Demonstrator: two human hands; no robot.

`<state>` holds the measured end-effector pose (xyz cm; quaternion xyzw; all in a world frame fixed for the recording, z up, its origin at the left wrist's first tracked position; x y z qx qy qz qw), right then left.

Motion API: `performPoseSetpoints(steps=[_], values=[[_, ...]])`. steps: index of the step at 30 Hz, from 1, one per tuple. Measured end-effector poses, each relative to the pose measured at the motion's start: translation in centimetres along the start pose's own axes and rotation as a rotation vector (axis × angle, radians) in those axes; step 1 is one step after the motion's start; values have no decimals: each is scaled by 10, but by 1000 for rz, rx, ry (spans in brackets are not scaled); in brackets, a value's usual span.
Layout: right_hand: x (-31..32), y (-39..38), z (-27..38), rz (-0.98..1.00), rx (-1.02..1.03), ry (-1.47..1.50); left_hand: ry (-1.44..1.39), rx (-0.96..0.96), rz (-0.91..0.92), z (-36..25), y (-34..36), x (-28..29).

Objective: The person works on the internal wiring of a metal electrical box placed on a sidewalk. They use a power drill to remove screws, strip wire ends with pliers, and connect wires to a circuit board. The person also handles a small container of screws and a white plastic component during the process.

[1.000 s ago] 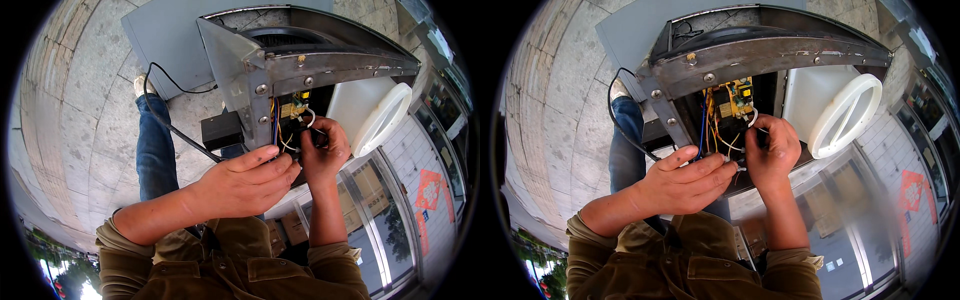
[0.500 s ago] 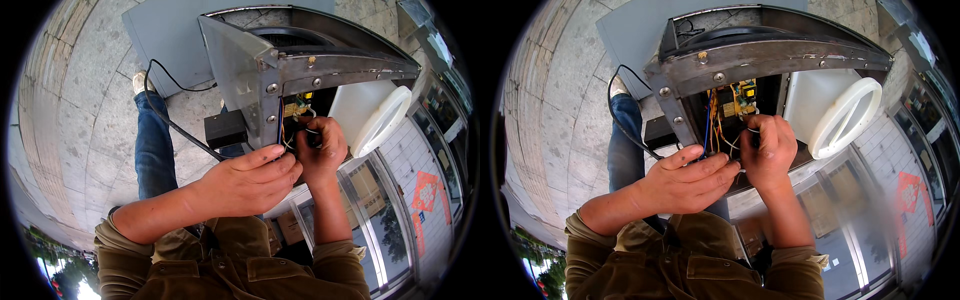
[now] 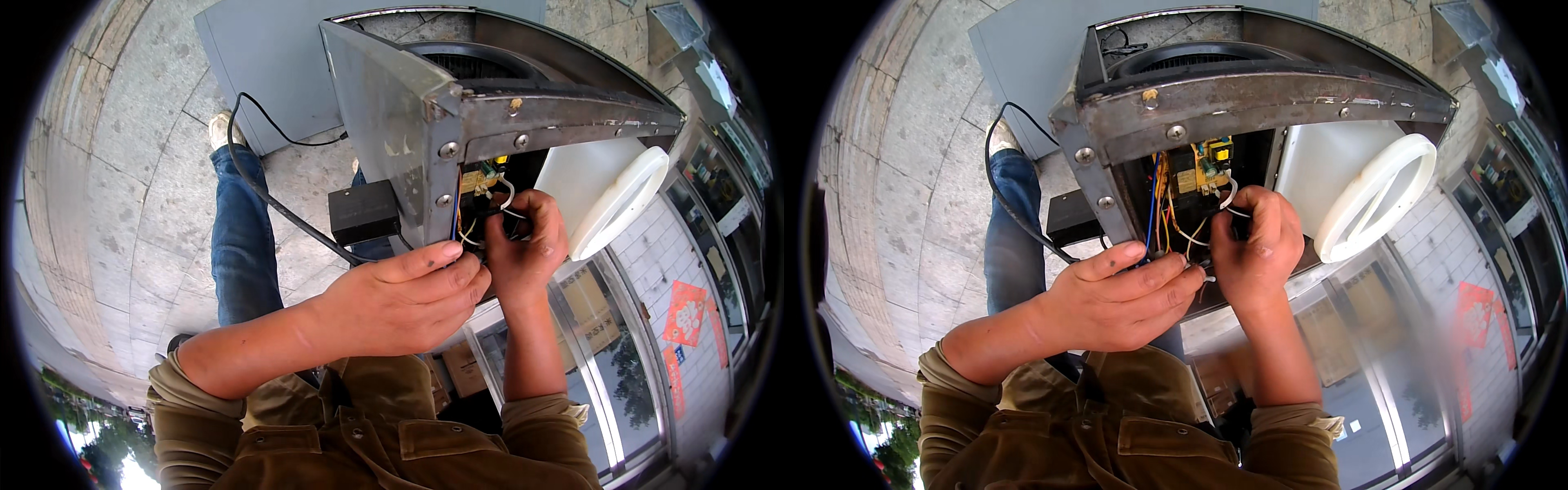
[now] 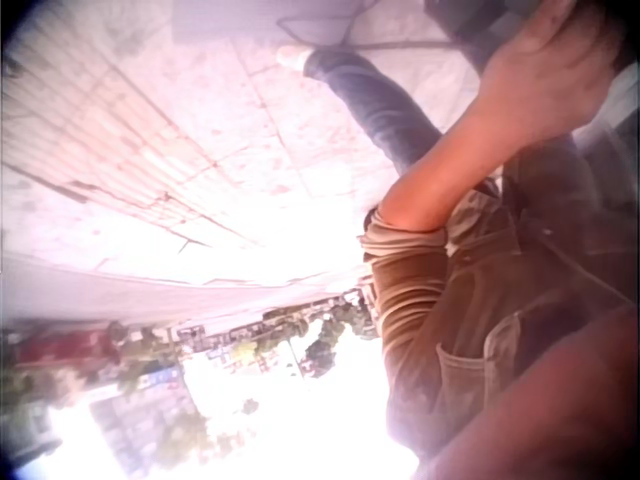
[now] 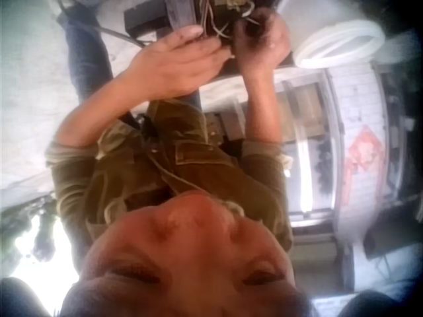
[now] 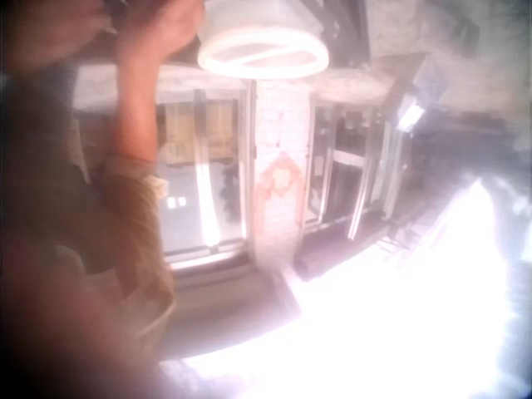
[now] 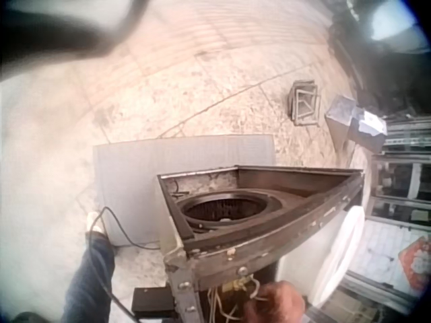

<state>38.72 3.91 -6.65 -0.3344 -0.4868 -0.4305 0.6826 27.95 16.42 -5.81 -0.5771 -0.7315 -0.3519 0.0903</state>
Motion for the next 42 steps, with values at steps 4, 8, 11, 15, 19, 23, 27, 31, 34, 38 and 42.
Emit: performPoseSetpoints(steps=[4,8,11,15,19,23,27,31,34,38,42], values=[[-1,0,1,-11,12,25,-25,2,14,0,-2,-1],[-4,1,2,-9,33,39,-38,4,21,0,-3,-1],[-3,3,8,29,8,-9,-47,1,21,2,-3,0],[-6,3,7,45,10,-34,-45,-14,29,1,-3,0],[-8,3,7,63,2,-42,-47,-14,30,1,-3,0],[-6,1,2,100,-82,15,-43,-14,31,0,-2,0],[-6,-6,-8,48,-140,115,-28,-23,35,1,-2,-1],[-5,-6,-9,41,-153,119,-3,-18,29,0,-1,-1],[-5,-4,-7,60,-149,112,5,-8,24,0,-1,-2],[-6,-1,-2,97,-154,60,2,0,19,-1,-2,-3],[-8,2,2,72,-46,30,10,3,7,-1,0,-3]])
Point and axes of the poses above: each hand's wrist, its own y-axis towards the middle knuckle, its own x-axis out of the back of the hand, z = x × y, the point moved 6 cm from there along y, towards the middle knuckle, and after that the axes turned 12 degrees about -z, right-handed, at the moved point
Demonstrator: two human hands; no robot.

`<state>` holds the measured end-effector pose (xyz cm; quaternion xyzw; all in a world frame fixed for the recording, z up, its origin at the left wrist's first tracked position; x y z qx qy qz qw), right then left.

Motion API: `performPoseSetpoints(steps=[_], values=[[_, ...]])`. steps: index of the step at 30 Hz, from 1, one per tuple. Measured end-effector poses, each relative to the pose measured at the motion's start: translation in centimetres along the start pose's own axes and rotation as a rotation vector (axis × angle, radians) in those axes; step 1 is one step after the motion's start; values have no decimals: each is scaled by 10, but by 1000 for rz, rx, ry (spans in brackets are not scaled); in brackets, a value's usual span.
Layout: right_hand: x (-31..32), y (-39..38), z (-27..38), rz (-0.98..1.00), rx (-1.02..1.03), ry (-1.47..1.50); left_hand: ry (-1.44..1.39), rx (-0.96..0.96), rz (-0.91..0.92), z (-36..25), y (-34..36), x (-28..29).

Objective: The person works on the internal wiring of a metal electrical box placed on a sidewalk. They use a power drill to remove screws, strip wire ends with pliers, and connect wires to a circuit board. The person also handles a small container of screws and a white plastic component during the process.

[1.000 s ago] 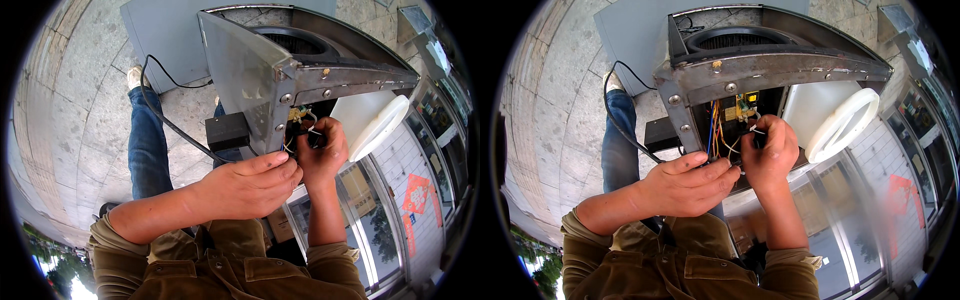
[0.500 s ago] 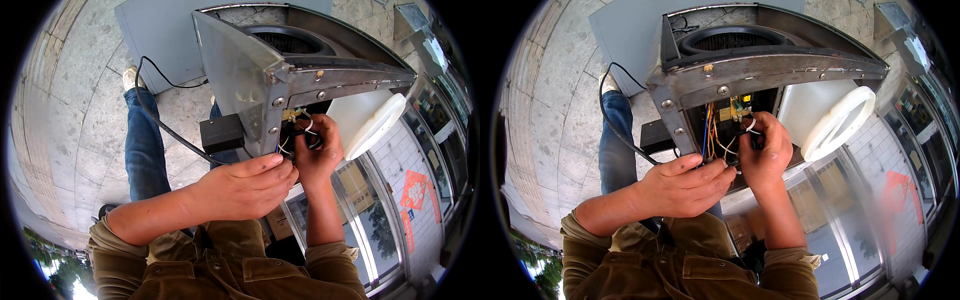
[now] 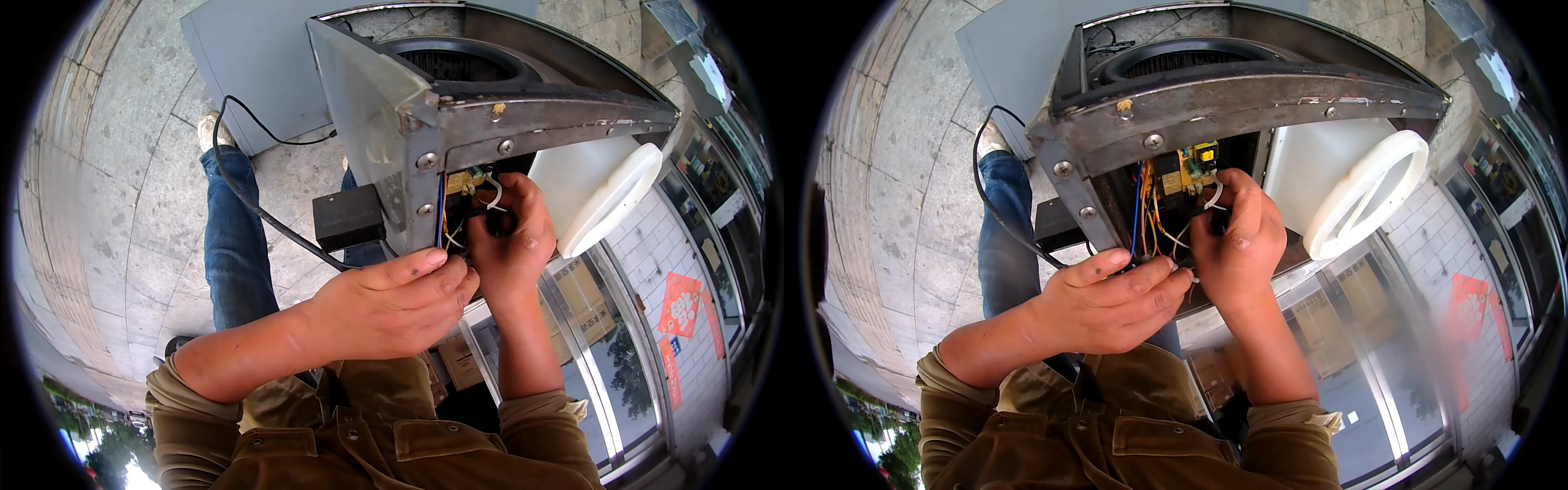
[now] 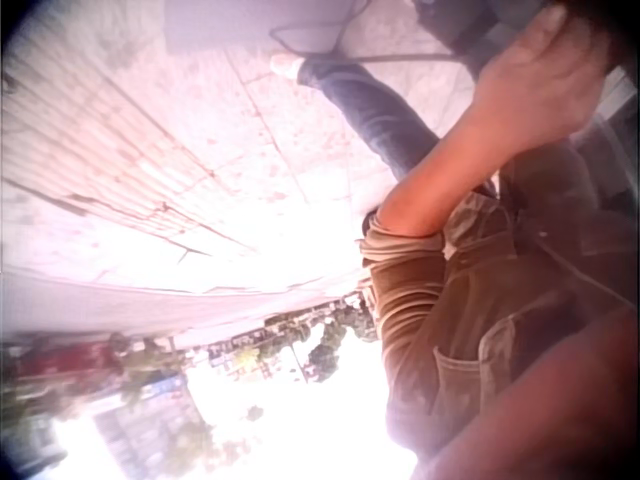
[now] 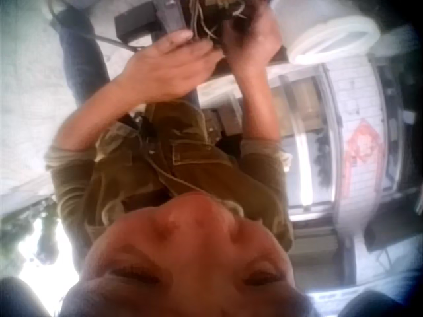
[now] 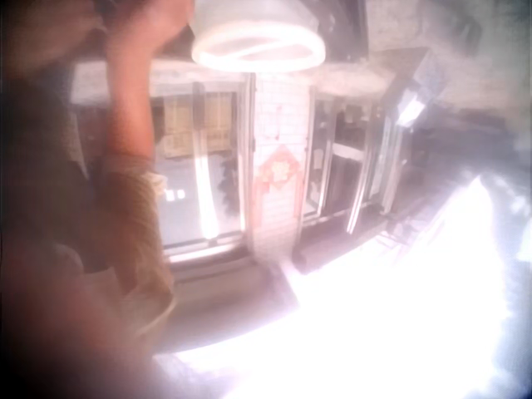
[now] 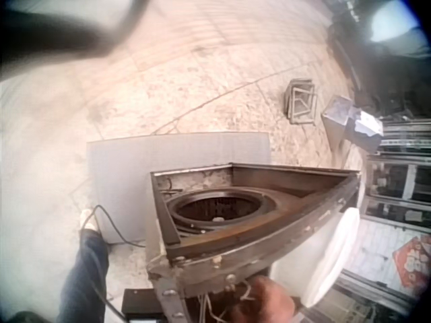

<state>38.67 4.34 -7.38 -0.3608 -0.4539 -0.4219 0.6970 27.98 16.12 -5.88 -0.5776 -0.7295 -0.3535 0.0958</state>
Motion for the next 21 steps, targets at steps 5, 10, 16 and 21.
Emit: performPoseSetpoints(steps=[5,10,16,21], values=[[0,2,4,38,-15,-23,5,1,-9,0,-1,0],[-2,2,5,-10,46,-29,-7,7,1,-1,-2,0],[1,5,7,59,75,-118,-4,-2,43,-2,-2,0],[26,7,6,-45,-14,105,6,-9,82,-5,2,3]])
Point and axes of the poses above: each hand's wrist, its own y-axis towards the middle knuckle, its own x-axis out of the back of the hand, z = x × y, the point moved 6 cm from there along y, towards the middle knuckle, and after that the axes turned 12 degrees about -z, right-handed, at the moved point
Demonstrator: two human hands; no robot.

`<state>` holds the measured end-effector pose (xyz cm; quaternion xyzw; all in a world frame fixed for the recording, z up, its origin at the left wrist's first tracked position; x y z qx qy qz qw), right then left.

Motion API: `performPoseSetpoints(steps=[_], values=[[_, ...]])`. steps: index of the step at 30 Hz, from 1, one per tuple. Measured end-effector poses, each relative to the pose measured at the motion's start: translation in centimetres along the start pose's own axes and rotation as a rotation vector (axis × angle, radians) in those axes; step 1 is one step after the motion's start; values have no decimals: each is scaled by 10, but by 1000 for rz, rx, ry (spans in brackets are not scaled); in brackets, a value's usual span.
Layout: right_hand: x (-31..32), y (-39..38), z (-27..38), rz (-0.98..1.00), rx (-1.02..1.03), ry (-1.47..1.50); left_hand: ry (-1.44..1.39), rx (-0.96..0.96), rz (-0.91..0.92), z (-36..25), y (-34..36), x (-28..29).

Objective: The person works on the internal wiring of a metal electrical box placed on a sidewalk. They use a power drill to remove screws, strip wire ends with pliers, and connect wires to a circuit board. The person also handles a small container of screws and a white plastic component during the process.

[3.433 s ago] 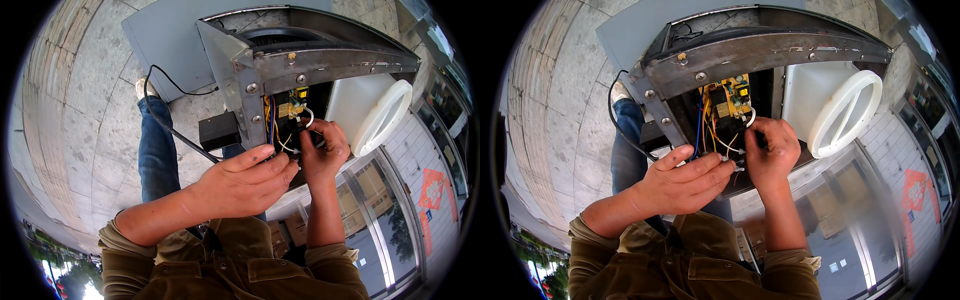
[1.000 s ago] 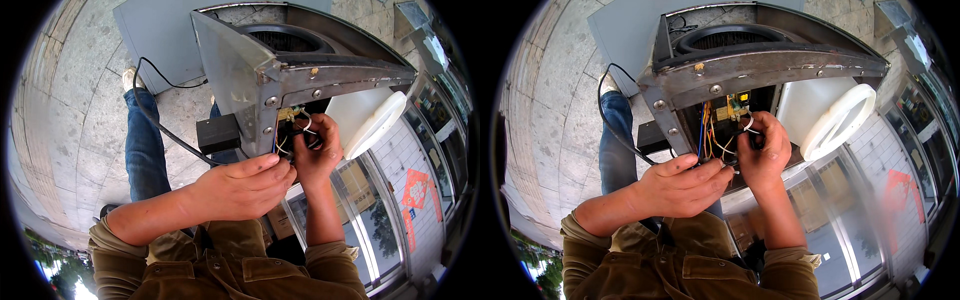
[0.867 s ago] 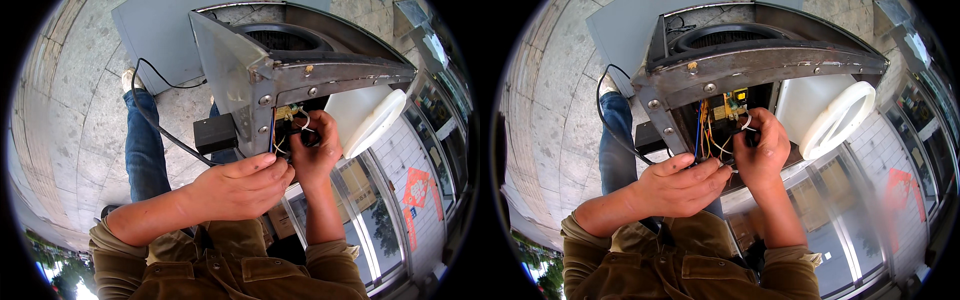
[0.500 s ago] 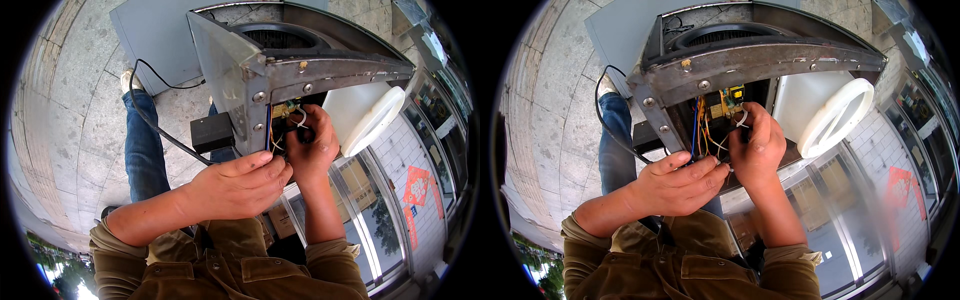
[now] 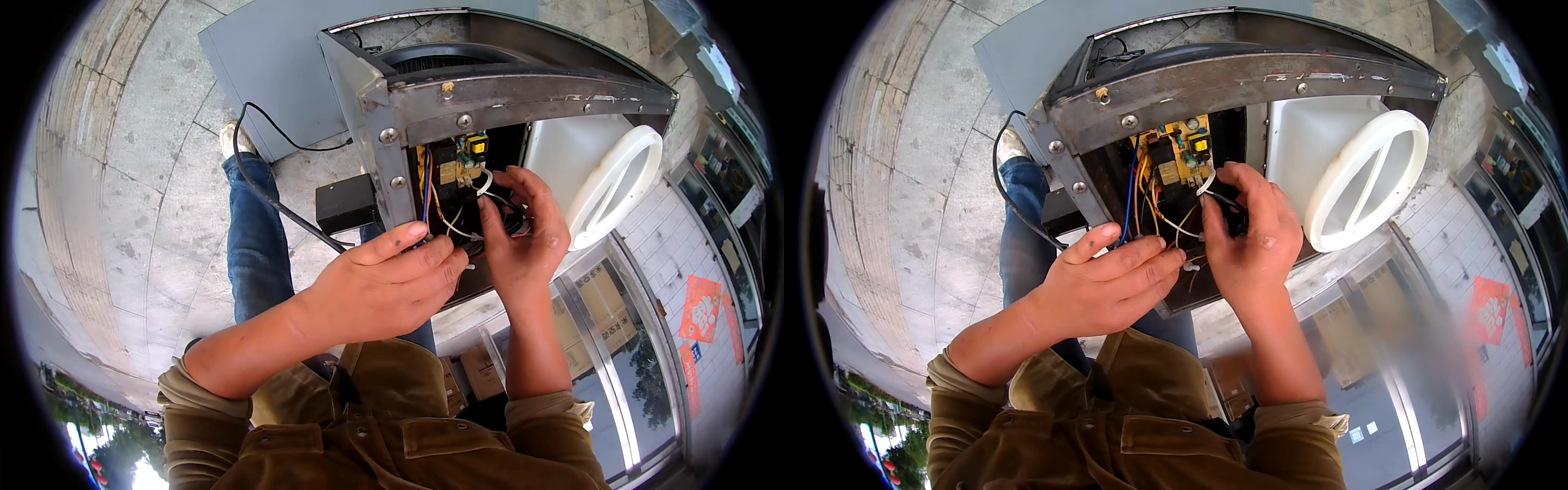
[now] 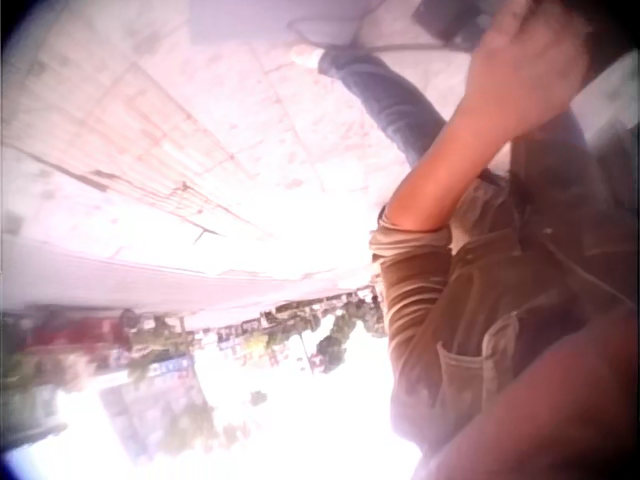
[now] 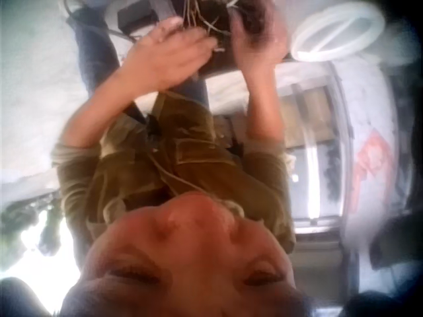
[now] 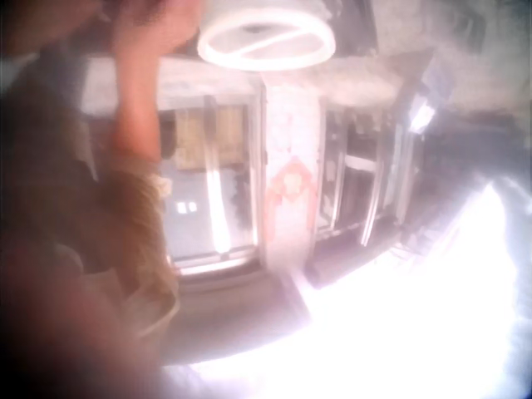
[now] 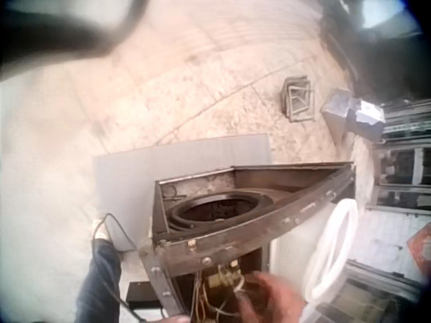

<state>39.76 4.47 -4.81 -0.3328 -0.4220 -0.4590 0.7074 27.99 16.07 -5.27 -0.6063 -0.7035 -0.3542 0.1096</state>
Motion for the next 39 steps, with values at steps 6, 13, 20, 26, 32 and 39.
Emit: performPoseSetpoints(steps=[6,13,20,26,32,39], values=[[44,-18,-19,-45,-107,173,-160,152,-73,-3,8,17],[42,-53,-35,27,-299,418,-56,409,-159,15,17,64],[41,-71,-34,141,-273,528,207,368,85,2,46,54],[42,-82,-35,94,-135,553,339,178,524,-14,79,14],[31,-68,-19,-84,-1,554,433,92,787,-16,84,-8],[24,-76,-26,-38,-20,588,472,72,867,-15,79,-17]])
Point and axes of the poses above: each hand's wrist, its own y-axis towards the middle knuckle, its own x-axis out of the back of the hand, z = x × y, the point moved 6 cm from there along y, towards the middle knuckle, and after that the axes turned 12 degrees about -z, right-handed, at the moved point
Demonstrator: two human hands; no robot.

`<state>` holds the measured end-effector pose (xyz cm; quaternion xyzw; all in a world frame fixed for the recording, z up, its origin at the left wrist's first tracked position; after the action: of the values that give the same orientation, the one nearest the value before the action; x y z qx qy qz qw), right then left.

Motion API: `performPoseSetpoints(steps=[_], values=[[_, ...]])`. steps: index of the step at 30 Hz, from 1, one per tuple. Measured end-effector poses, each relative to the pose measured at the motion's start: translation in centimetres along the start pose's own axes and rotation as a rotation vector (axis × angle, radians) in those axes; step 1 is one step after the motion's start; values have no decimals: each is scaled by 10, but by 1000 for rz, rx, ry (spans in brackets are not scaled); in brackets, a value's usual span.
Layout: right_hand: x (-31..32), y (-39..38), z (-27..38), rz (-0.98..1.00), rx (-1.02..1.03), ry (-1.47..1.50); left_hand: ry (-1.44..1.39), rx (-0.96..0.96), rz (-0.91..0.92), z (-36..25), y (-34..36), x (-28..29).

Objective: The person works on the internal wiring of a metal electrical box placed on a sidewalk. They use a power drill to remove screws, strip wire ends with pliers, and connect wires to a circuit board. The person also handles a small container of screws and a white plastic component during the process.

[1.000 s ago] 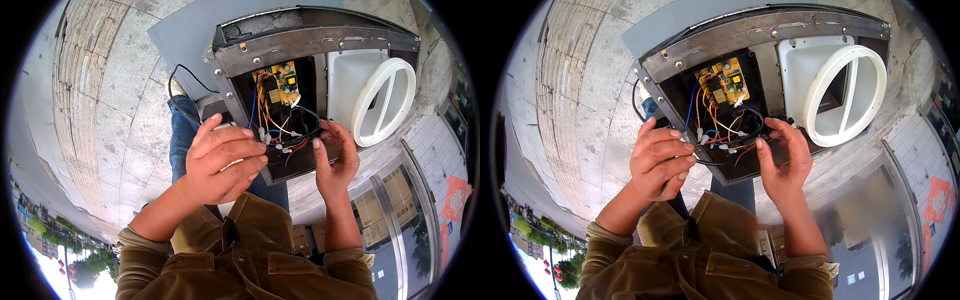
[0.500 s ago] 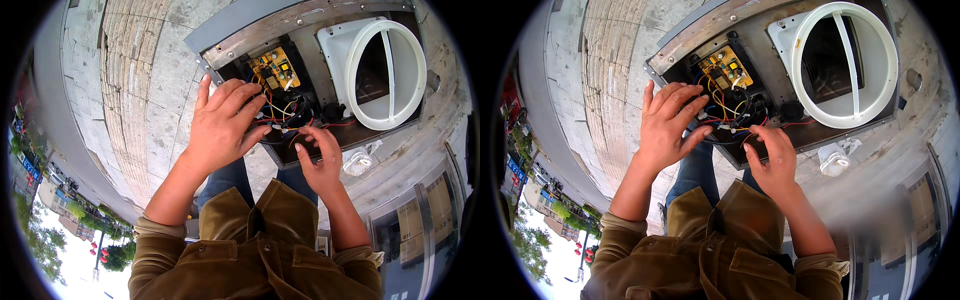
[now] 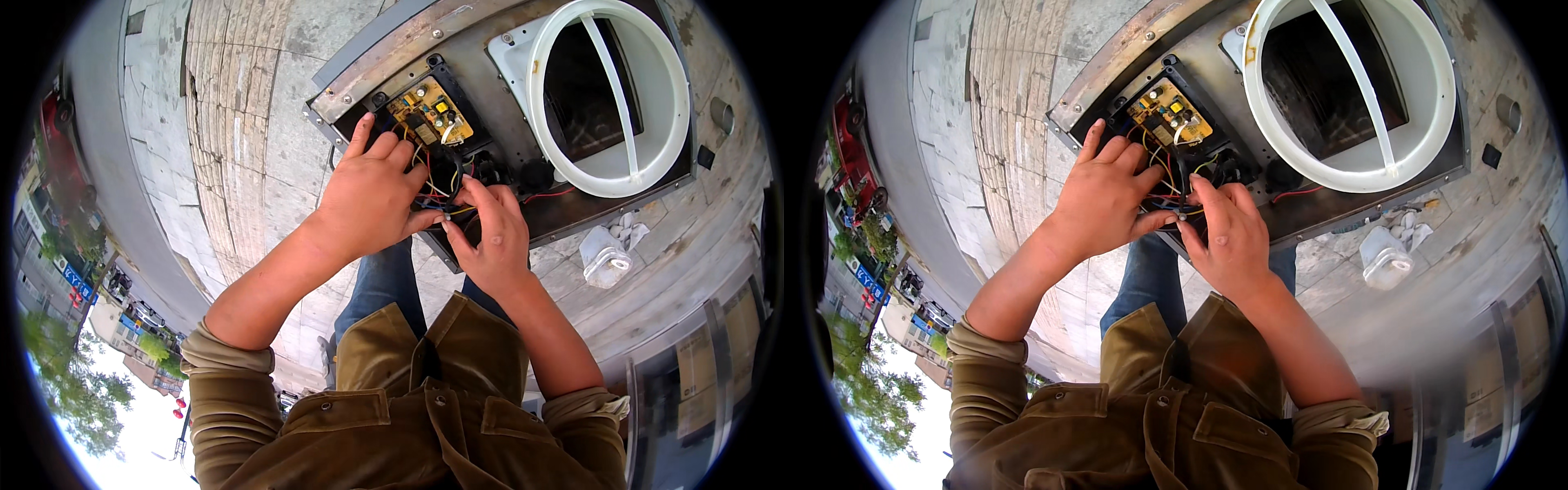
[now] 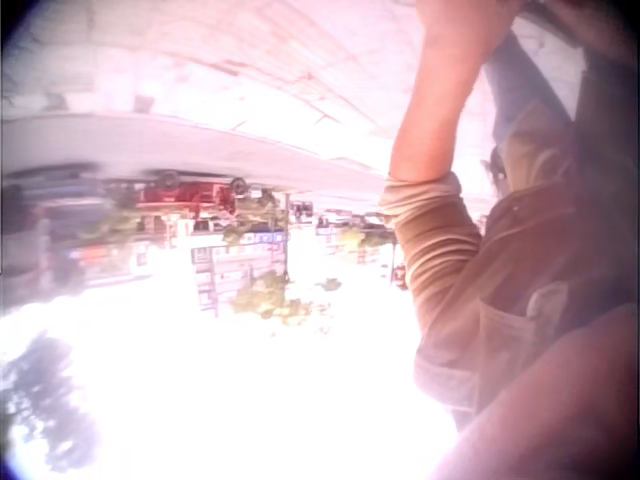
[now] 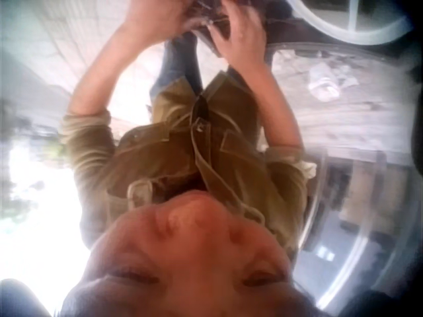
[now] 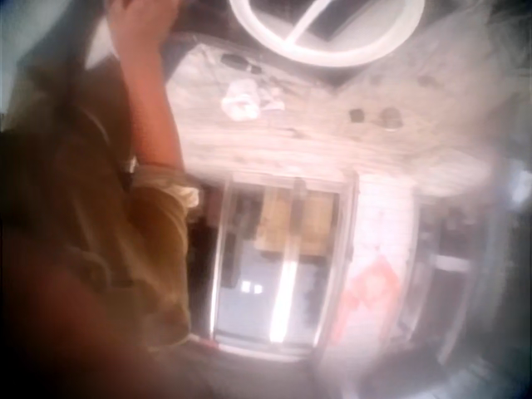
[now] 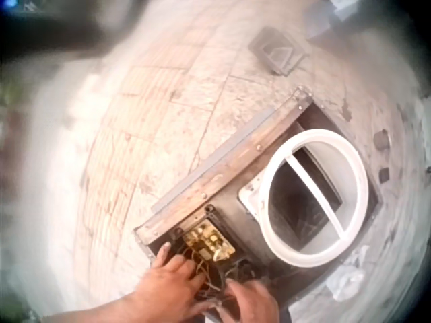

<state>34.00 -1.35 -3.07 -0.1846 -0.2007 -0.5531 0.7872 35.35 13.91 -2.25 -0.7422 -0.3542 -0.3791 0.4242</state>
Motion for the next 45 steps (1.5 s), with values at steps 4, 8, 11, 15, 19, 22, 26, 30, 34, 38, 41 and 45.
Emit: performPoseSetpoints(steps=[4,8,11,15,19,22,26,30,34,38,41,45], values=[[3,-4,-10,-15,-29,2,-45,19,-12,12,-3,6],[6,-6,-14,-38,-60,-8,-84,-28,-94,20,-5,10],[5,-6,-16,-64,-81,20,-129,-67,-184,24,-7,16],[4,-6,-18,-73,-84,39,-222,-30,-308,39,-14,30],[5,-4,-13,-63,-29,20,-143,-27,-319,46,-19,38],[4,-5,-12,-61,34,7,-53,-39,-285,43,-21,38],[5,-5,-7,-83,110,-42,-14,-4,-282,42,-20,36],[10,0,10,-140,245,-52,-47,-1,-226,40,-22,32],[0,14,37,-7,309,-122,-125,-98,-191,21,-17,20],[4,26,26,136,230,-292,-96,-142,-186,29,-7,28],[26,29,11,106,201,-332,-62,-131,-231,44,-3,44],[39,23,-1,119,191,-307,-126,-108,-291,42,-2,54]])
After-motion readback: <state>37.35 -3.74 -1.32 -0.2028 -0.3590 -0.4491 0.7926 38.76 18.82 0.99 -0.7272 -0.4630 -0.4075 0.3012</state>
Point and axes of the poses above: each hand's wrist, its own y-axis towards the middle knuckle, its own x-axis out of the back of the hand, z = x × y, the point moved 6 cm from there along y, towards the middle knuckle, and after that the axes turned 12 degrees about -z, right-handed, at the moved point
